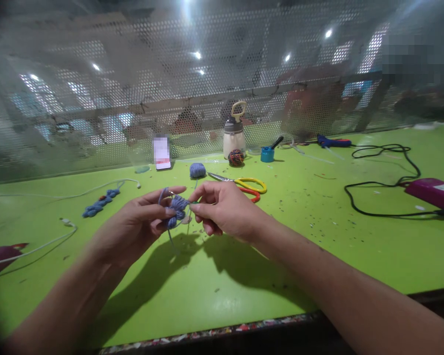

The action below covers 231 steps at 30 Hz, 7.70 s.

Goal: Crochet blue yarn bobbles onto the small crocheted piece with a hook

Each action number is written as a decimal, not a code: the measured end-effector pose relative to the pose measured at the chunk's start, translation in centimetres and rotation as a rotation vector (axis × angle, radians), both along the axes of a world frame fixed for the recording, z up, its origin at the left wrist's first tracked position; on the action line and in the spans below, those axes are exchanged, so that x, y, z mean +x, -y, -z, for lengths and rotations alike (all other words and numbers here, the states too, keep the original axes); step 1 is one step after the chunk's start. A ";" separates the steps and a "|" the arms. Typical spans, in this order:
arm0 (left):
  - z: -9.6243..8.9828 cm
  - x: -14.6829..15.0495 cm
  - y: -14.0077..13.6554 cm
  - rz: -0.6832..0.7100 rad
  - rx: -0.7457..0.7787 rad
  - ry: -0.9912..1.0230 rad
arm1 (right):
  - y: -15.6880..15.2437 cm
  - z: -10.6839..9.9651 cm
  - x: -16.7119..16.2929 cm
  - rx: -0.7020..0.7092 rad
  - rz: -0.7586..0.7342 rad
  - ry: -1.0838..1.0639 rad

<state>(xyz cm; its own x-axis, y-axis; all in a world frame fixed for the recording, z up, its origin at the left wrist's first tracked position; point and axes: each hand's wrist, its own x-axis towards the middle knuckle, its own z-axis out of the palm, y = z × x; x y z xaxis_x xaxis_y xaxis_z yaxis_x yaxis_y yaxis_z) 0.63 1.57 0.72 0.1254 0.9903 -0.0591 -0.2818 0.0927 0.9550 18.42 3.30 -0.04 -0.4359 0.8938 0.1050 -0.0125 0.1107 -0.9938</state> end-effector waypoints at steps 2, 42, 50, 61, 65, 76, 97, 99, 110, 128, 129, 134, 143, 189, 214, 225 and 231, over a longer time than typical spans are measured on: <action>0.0 0.0 0.0 -0.003 0.003 -0.004 | 0.0 0.1 0.0 -0.001 0.007 -0.005; 0.7 0.2 -0.5 -0.035 0.096 -0.053 | -0.1 0.6 0.1 0.032 0.003 -0.057; 1.1 0.2 -0.4 -0.075 0.240 -0.096 | -0.3 0.7 0.0 -0.006 0.039 -0.115; 0.9 -0.2 -1.0 -0.068 0.199 -0.118 | -0.6 0.8 0.4 0.078 0.003 -0.055; 1.0 -0.2 -1.2 -0.040 0.244 -0.130 | -0.8 0.7 0.6 0.100 -0.011 -0.004; 1.3 1.0 -0.7 -0.215 0.626 -0.520 | 0.0 1.4 -0.9 -0.069 0.106 -0.190; 0.7 0.5 0.2 -0.043 0.294 0.233 | 1.0 0.3 -0.1 0.443 0.166 -0.050; 0.4 0.3 0.2 -0.036 0.321 0.192 | 1.0 0.1 0.2 0.527 0.179 0.006; 0.0 -0.6 0.2 0.011 0.382 0.087 | 0.4 -0.6 2.1 0.710 0.113 0.141; 0.0 -1.8 0.0 0.210 0.259 0.183 | 0.8 -1.7 2.8 0.784 0.120 0.199; 0.0 -1.8 0.0 0.226 0.253 0.185 | 0.8 -1.8 2.8 0.803 0.122 0.207; 0.1 -1.9 0.0 0.284 0.211 0.197 | 1.0 -2.0 3.0 0.988 0.112 0.255; 0.0 -1.7 0.1 0.389 0.151 0.205 | 1.0 -2.5 3.6 1.144 0.040 0.313; 0.9 -1.5 -1.2 0.447 0.268 0.089 | -0.4 -1.1 2.7 0.331 -0.149 -0.027; 0.4 0.5 1.3 -0.147 0.694 -0.258 | 0.6 0.5 -0.4 0.068 0.033 -0.341; -0.8 -0.6 1.1 0.108 0.381 0.086 | 0.5 -0.4 1.6 0.882 0.184 0.055; -1.1 -1.3 1.2 0.175 0.411 0.063 | 0.6 -1.3 2.2 1.059 0.177 0.172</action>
